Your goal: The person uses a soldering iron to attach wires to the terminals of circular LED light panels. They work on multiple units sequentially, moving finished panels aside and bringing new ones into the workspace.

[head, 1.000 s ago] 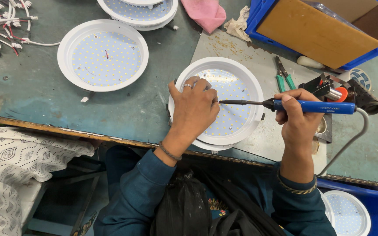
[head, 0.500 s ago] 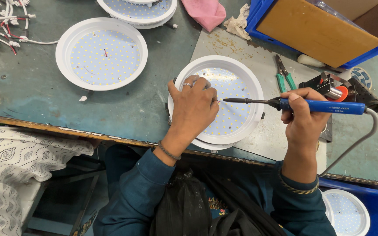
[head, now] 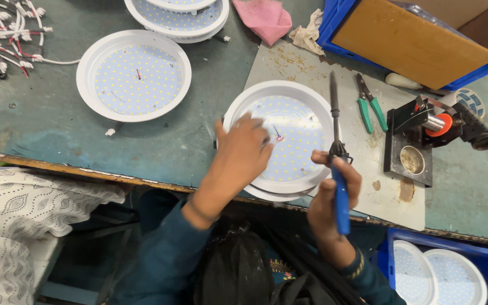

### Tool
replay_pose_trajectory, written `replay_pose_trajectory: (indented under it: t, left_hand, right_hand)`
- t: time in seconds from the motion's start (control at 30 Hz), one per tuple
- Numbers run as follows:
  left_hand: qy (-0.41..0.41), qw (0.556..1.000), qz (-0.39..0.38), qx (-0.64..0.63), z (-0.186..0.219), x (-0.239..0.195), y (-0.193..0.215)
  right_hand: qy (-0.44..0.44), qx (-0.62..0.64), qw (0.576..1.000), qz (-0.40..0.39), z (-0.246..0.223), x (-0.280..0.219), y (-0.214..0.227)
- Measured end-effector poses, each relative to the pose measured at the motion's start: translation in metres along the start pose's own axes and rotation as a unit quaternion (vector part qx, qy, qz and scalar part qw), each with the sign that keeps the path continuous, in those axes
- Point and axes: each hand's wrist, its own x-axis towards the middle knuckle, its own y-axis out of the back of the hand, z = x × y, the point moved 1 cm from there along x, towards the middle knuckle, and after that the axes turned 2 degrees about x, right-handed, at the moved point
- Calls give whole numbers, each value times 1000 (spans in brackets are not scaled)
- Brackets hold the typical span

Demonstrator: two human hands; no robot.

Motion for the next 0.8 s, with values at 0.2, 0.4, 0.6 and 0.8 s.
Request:
replay_pose_trajectory:
  t: [0.2, 0.4, 0.6, 0.8]
  left_hand:
    - [-105, 988, -96, 67, 17, -57, 55]
    - [-241, 924, -280, 97, 48, -44, 17]
    - [-117, 978, -148, -93, 72, 23, -52]
    - [-107, 985, -103, -88, 32, 101, -49]
  right_hand:
    - [55, -117, 991, 43, 41, 29, 11]
    - [-10, -40, 995, 89, 59, 45, 26]
    - [-22, 45, 984, 169, 58, 33, 47]
    - [-43, 121, 982, 141, 35, 4, 34]
